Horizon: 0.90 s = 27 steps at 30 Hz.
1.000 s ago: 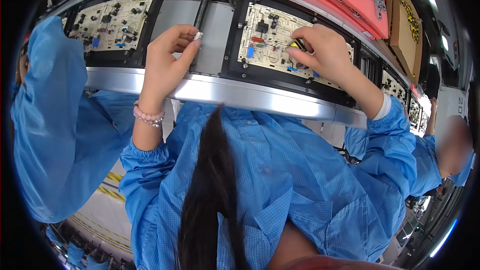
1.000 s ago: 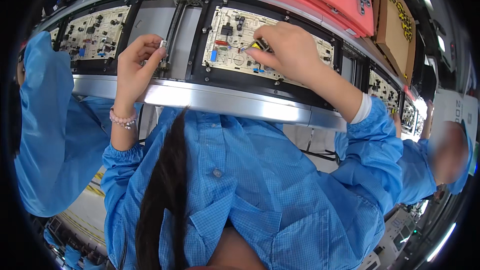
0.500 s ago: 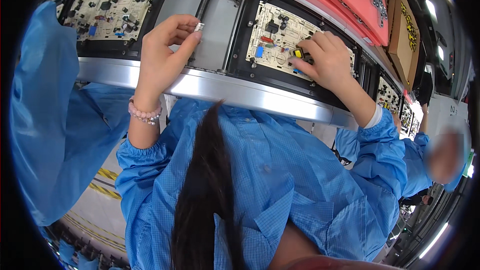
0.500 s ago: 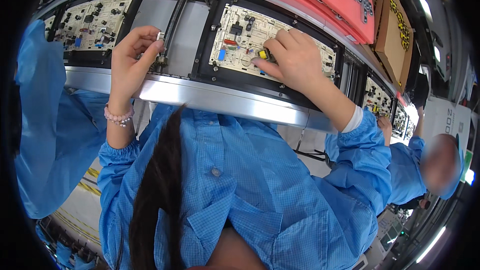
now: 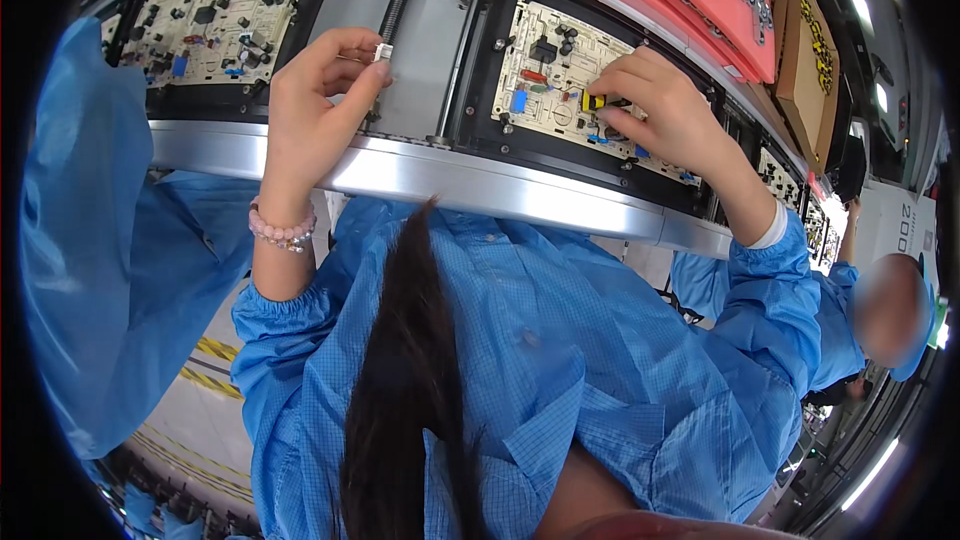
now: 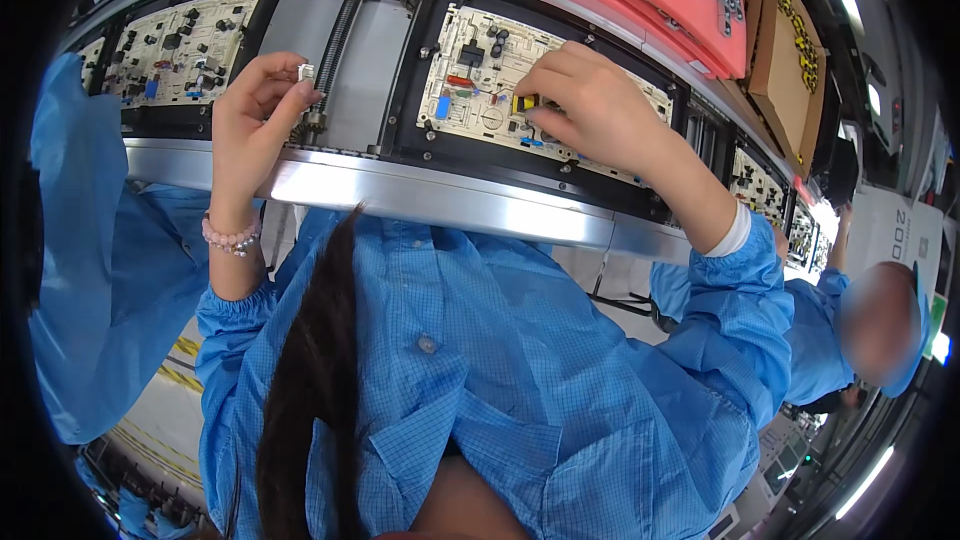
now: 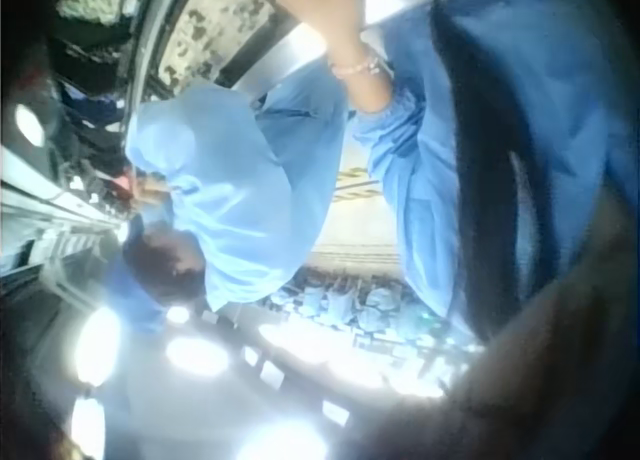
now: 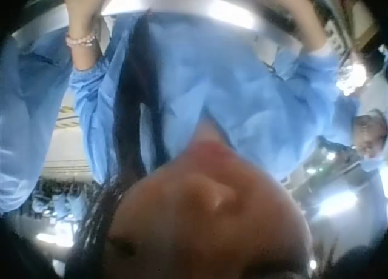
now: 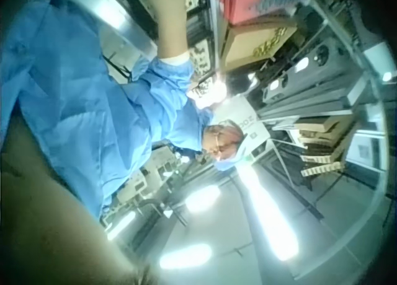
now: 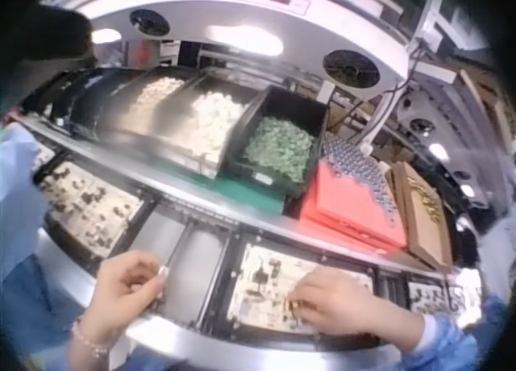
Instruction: The person is manually inserting small electronic components from trays into printed circuit boards moving along an assembly line.
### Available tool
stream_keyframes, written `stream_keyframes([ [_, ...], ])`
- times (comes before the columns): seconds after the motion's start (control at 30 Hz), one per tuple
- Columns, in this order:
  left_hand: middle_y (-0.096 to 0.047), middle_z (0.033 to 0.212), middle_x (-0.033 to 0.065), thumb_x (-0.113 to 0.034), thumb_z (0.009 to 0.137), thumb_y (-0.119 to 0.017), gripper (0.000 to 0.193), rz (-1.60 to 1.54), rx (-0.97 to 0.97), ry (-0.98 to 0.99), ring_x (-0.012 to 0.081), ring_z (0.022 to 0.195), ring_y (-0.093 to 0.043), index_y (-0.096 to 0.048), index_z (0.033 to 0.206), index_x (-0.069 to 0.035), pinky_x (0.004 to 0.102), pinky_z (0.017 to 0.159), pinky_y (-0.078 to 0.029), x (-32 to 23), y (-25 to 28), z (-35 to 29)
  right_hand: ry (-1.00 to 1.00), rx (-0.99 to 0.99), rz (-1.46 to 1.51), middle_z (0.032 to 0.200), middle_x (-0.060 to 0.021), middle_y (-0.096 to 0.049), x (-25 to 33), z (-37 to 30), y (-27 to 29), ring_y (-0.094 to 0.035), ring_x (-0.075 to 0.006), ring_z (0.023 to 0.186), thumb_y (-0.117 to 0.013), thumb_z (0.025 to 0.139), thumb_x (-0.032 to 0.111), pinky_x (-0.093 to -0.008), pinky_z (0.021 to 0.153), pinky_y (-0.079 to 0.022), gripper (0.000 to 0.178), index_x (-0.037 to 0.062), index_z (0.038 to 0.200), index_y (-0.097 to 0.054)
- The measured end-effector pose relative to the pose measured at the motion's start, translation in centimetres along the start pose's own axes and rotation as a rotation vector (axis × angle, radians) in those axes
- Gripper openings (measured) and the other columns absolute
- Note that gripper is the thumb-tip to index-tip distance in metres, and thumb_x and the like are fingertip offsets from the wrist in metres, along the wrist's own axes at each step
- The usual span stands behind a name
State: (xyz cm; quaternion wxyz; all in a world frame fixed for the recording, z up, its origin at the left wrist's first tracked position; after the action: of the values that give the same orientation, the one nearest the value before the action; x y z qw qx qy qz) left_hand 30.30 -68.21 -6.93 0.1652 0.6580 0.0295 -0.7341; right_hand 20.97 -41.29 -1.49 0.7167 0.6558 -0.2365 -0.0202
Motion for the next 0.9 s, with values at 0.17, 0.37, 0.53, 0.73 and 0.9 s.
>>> stream_keyframes([
  [0.17,-0.061,0.101,0.0061,0.002,0.092,-0.059,0.029,-0.003,0.052,0.042,0.0132,0.091,-0.066,-0.058,0.121,0.004,0.0240,0.082,-0.053,0.0,0.2,-0.1,-0.045,0.021,-0.001,0.096,-0.0100,-0.063,0.3,0.2,0.1,-0.059,-0.0297,0.094,-0.071,0.075,0.006,-0.0383,0.081,-0.050,0.023,0.0033,0.097,-0.065],
  [0.37,-0.061,0.103,0.0065,0.003,0.093,-0.058,0.030,0.094,0.078,-0.005,0.0138,0.093,-0.066,-0.058,0.123,0.003,0.0240,0.083,-0.053,-0.5,0.2,0.0,-0.081,0.036,0.004,0.096,-0.0113,-0.062,0.2,0.2,0.1,-0.058,-0.0304,0.094,-0.071,0.074,0.006,-0.0387,0.081,-0.049,0.024,0.0025,0.096,-0.065],
  [0.53,-0.063,0.104,0.0084,0.003,0.093,-0.058,0.030,0.099,0.074,-0.010,0.0143,0.094,-0.066,-0.059,0.122,0.003,0.0242,0.084,-0.052,-0.2,0.4,0.0,-0.101,0.043,-0.082,0.096,-0.0120,-0.062,0.6,0.3,0.1,-0.059,-0.0306,0.094,-0.072,0.073,0.007,-0.0392,0.081,-0.050,0.022,0.0022,0.094,-0.065],
  [0.73,-0.064,0.098,0.0099,0.002,0.087,-0.062,0.026,0.008,-0.021,-0.024,0.0148,0.087,-0.070,-0.060,0.113,0.002,0.0248,0.076,-0.055,0.4,1.0,-0.1,-0.128,0.092,0.000,0.096,-0.0121,-0.062,0.0,0.5,-0.2,-0.059,-0.0305,0.095,-0.073,0.072,0.007,-0.0392,0.082,-0.050,0.023,0.0019,0.093,-0.065],
  [0.9,-0.064,0.094,0.0086,0.004,0.085,-0.063,0.016,0.053,0.006,-0.071,0.0138,0.086,-0.068,-0.055,0.098,0.001,0.0256,0.077,-0.055,0.0,1.2,0.1,-0.127,0.096,0.008,0.094,-0.0118,-0.062,-0.1,0.7,-0.2,-0.059,-0.0306,0.095,-0.073,0.073,0.006,-0.0394,0.082,-0.050,0.023,0.0019,0.093,-0.065],
])
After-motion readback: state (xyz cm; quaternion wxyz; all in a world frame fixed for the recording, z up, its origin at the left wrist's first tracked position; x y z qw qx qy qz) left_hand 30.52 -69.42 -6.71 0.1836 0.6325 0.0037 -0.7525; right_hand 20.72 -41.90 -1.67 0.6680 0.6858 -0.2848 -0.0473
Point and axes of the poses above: each hand's wrist, its own z-axis towards the middle knuckle, its own y-axis out of the back of the hand, x = y × z, the point moved 7 cm from there along z, towards the middle knuckle
